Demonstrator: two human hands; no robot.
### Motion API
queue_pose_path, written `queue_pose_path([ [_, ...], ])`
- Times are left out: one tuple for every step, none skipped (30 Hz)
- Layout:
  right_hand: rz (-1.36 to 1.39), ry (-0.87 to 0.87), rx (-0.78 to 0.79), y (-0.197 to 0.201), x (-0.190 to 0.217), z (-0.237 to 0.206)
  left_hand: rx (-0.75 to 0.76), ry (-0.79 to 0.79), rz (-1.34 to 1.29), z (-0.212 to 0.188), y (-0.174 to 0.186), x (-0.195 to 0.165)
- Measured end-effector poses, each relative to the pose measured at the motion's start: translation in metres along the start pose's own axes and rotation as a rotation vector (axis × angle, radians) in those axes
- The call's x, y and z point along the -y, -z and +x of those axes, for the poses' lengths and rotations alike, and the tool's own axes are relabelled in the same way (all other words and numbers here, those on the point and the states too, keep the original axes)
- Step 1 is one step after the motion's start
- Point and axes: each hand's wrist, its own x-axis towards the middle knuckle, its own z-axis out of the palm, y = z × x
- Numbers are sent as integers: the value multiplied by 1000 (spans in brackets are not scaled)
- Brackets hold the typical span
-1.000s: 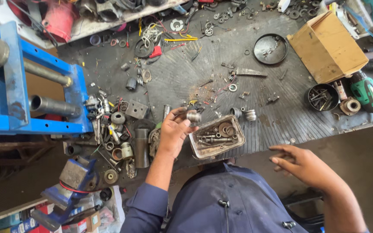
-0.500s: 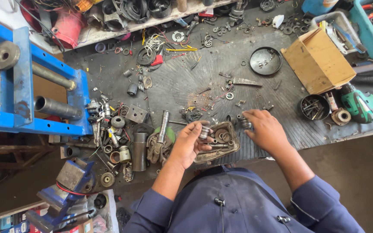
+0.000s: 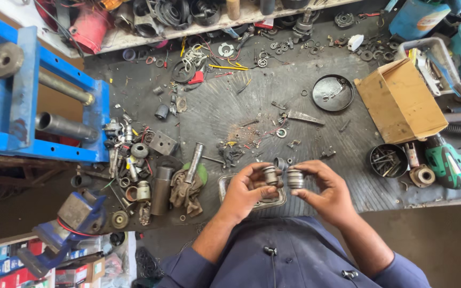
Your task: The person stands at a cluttered workbench in a repair workshop, picking up small metal components one at a time, turning them over in their hands, and placing selected parts into a metal tray. They continue sorting through parts scattered on the bench and set some pieces aside on the bench.
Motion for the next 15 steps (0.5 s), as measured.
queue_pose_path([
  [115,9,14,1,-4,1,19,-43,45,3,-3,5],
  [75,14,22,5,-8,2,38,-84,89,5,-7,9],
  [37,18,30,9,-12,4,29,-123,151,6,-9,10],
  [0,18,41,12,-16,5,17,-160,212,7,-11,10],
  [80,16,22,14,-19,5,1,-195,273,6,-13,8],
  [160,19,2,17,-21,8,-24,-186,200,7,-14,4],
  [239,22,-18,20,-21,10,-47,-179,127,7,-14,-1],
  [214,33,-24,21,-19,10,-73,-173,52,5,-15,-6],
  [188,48,-28,23,-15,11,-93,-151,25,3,-16,-9],
  [165,71,-33,23,-11,15,-110,-135,3,3,-14,-14],
  [92,120,-6,21,-6,20,-126,-123,-13,2,-13,-16],
  [22,170,21,16,1,23,-90,-31,-132,-1,-12,-17],
  [-46,218,52,12,8,25,-58,62,-255,-3,-11,-16],
  [-104,282,103,7,13,29,-28,154,-382,-8,-11,-13],
  [-161,346,152,3,18,33,-31,205,-352,-12,-9,-9],
])
